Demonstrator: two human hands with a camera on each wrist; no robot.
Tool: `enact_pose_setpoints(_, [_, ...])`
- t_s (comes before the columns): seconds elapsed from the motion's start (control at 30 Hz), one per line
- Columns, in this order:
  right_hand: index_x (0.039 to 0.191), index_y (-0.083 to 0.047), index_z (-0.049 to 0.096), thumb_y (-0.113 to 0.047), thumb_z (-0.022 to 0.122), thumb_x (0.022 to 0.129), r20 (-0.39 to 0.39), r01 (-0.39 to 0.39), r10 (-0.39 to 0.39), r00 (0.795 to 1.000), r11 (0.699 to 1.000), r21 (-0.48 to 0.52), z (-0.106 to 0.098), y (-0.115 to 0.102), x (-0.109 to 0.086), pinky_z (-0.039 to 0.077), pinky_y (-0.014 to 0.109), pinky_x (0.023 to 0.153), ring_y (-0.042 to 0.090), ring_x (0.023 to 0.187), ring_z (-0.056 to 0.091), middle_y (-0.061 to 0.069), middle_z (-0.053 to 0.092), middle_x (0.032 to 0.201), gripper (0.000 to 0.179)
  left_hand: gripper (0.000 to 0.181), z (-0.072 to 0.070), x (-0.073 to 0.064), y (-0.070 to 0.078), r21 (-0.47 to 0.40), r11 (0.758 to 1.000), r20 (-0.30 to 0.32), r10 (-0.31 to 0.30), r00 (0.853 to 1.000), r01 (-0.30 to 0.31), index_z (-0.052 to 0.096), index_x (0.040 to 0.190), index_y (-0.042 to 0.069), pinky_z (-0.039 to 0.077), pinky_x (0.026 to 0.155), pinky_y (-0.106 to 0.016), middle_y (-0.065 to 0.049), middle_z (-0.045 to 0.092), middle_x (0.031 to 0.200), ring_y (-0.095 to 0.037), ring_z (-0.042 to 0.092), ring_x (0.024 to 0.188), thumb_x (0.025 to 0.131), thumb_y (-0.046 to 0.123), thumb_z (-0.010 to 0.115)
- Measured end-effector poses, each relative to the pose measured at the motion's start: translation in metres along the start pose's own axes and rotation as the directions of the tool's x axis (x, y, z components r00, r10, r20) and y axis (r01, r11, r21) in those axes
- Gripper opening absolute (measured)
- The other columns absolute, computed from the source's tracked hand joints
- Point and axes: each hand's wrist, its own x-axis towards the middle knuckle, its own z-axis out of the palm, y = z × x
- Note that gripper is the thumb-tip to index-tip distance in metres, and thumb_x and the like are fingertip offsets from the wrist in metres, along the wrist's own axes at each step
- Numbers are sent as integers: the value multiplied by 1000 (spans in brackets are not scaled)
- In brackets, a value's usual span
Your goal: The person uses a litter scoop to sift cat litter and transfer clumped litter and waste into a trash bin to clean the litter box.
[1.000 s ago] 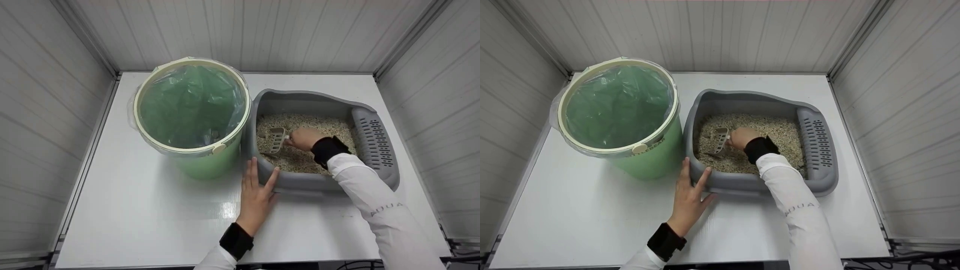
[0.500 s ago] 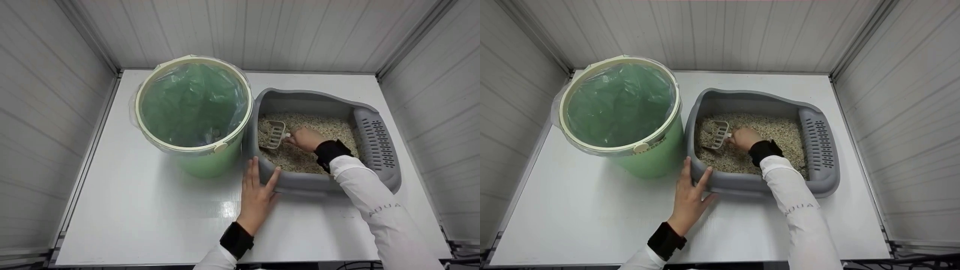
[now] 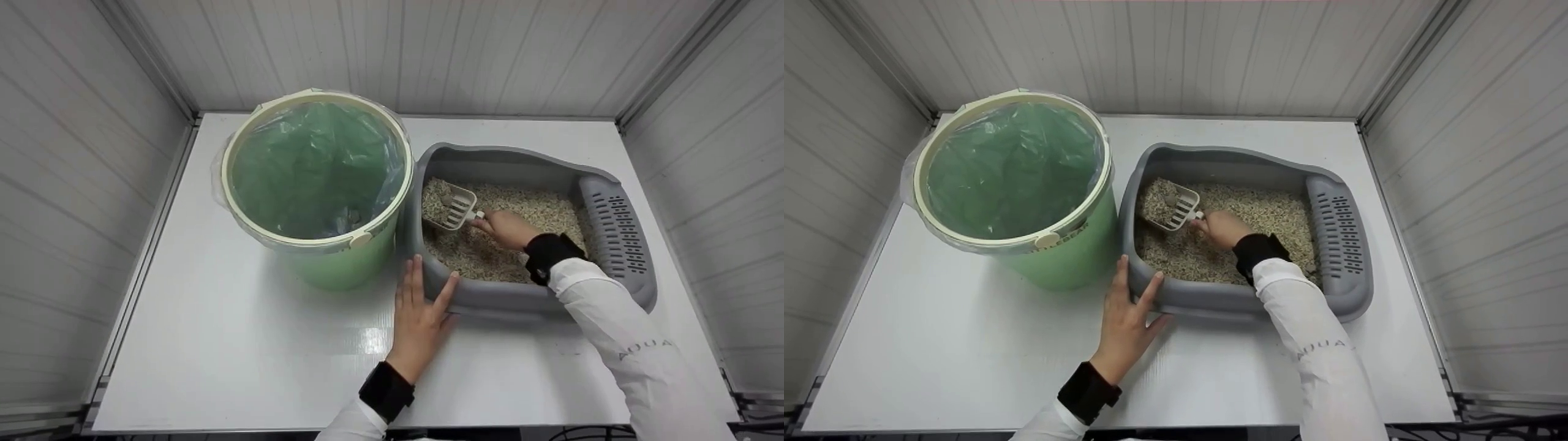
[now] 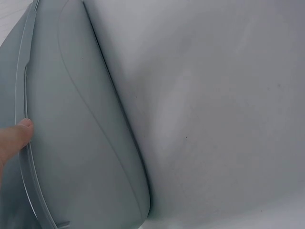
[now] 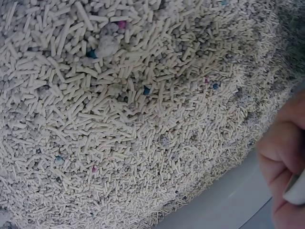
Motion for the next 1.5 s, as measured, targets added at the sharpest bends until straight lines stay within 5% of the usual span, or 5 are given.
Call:
enact_pose_setpoints(0.5, [81, -7, 49, -39, 35, 101, -128, 21, 1, 992, 984, 175, -23, 18, -37, 42, 33, 60, 16, 58, 47, 6, 50, 68, 40, 90, 1, 0, 0, 0, 1000, -1, -6, 1000, 6, 33, 143, 33, 35, 105, -54, -31, 19, 146, -44, 24, 137, 68, 47, 80])
enact_pose_setpoints(0.77, [86, -7, 50, -44, 34, 101, -86, -1, 15, 996, 988, 153, -39, 19, -42, 41, 32, 61, 15, 56, 46, 2, 49, 66, 42, 89, 1, 0, 1, 9, 1000, 17, -11, 1000, 11, 33, 143, 33, 37, 104, -54, -31, 18, 147, -43, 23, 138, 68, 44, 80])
enact_pose_setpoints(1.1, [81, -9, 46, -48, 39, 98, -154, 30, -40, 987, 997, -70, -64, 16, -57, 32, 31, 54, 16, 53, 37, 1, 38, 62, 44, 91, 1, -1, 1, -2, 1000, 19, -14, 1000, 14, 33, 144, 33, 32, 107, -54, -31, 17, 147, -43, 22, 138, 67, 45, 80])
enact_pose_setpoints(1.27, [82, -10, 45, -46, 46, 96, -259, 20, -74, 963, 979, -205, -68, 15, -70, 31, 30, 49, 17, 50, 39, 1, 39, 59, 39, 93, 1, -2, 0, -6, 1000, 8, -10, 1000, 10, 32, 144, 32, 31, 108, -54, -32, 18, 146, -44, 22, 138, 66, 45, 81])
enact_pose_setpoints(1.5, [80, -11, 44, -42, 52, 95, -368, 14, -101, 924, 973, -232, -65, 21, -84, 28, 28, 46, 15, 47, 36, -2, 37, 55, 35, 93, 1, -1, 0, 3, 1000, 1, 0, 1000, 0, 31, 144, 33, 31, 108, -54, -32, 18, 146, -44, 23, 137, 67, 45, 81])
